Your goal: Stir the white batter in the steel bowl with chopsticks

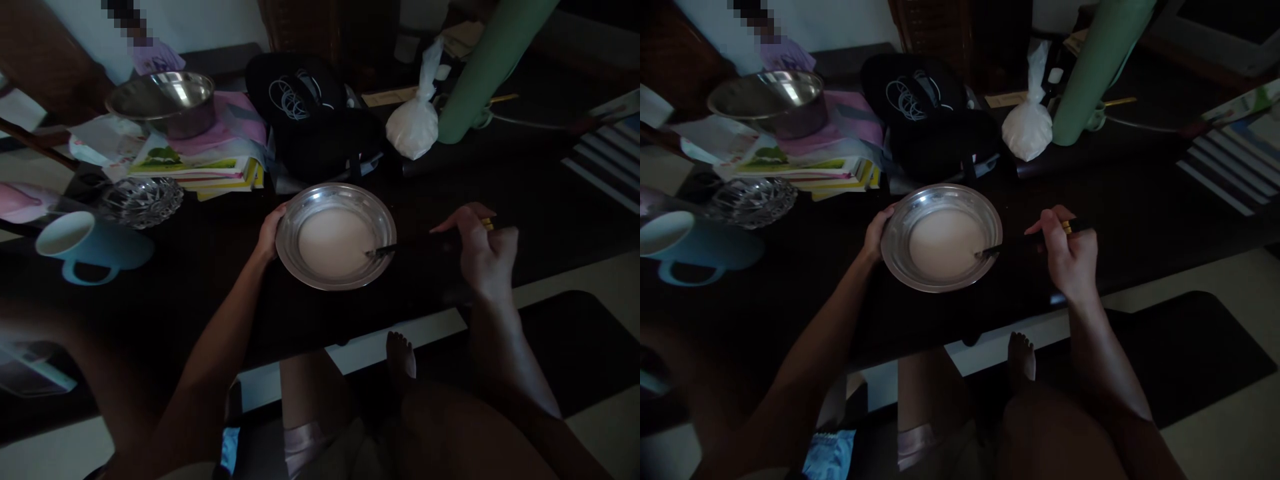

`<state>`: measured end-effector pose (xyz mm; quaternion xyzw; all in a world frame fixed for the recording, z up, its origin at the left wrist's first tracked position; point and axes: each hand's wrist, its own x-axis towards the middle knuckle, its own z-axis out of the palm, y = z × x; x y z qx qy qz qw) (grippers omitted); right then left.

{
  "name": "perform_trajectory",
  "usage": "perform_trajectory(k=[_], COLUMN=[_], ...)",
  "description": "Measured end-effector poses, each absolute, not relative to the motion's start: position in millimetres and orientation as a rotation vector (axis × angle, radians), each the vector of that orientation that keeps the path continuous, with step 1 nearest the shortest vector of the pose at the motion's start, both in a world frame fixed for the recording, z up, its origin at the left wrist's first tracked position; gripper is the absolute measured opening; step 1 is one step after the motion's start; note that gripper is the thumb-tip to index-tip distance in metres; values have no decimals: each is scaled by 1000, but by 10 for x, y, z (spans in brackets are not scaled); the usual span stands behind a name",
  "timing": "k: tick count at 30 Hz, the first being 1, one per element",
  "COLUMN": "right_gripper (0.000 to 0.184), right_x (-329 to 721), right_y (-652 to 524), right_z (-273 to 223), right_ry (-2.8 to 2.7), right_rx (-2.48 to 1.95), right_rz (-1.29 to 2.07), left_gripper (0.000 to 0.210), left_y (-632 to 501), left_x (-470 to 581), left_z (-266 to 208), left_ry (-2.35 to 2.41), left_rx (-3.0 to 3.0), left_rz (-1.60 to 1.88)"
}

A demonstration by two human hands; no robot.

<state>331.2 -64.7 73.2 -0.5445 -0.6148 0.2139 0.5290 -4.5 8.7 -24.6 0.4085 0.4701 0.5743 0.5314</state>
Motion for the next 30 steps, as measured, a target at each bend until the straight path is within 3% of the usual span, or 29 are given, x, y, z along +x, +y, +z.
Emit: perform_trajectory(k=[6,14,23,30], right_gripper=[39,28,35,38], right_x=[3118,2870,3215,3237], right_y=[-640,-541,-555,-648], right_z=[578,263,450,602], right_ry=[-1539,-1580,-1561,-1495], right_rx=[-1182,-1050,-1236,-1238], right_rz=[779,720,356,659], left_gripper=[30,33,31,33], left_y=[76,81,87,109], left_x=[-31,-38,-38,-81], left_z=[-226,-248,-254,-299], left_ry=[1114,1078,1112,1118], left_rx=[1002,985,962,1016], left_rz=[1365,1357,1370,1356])
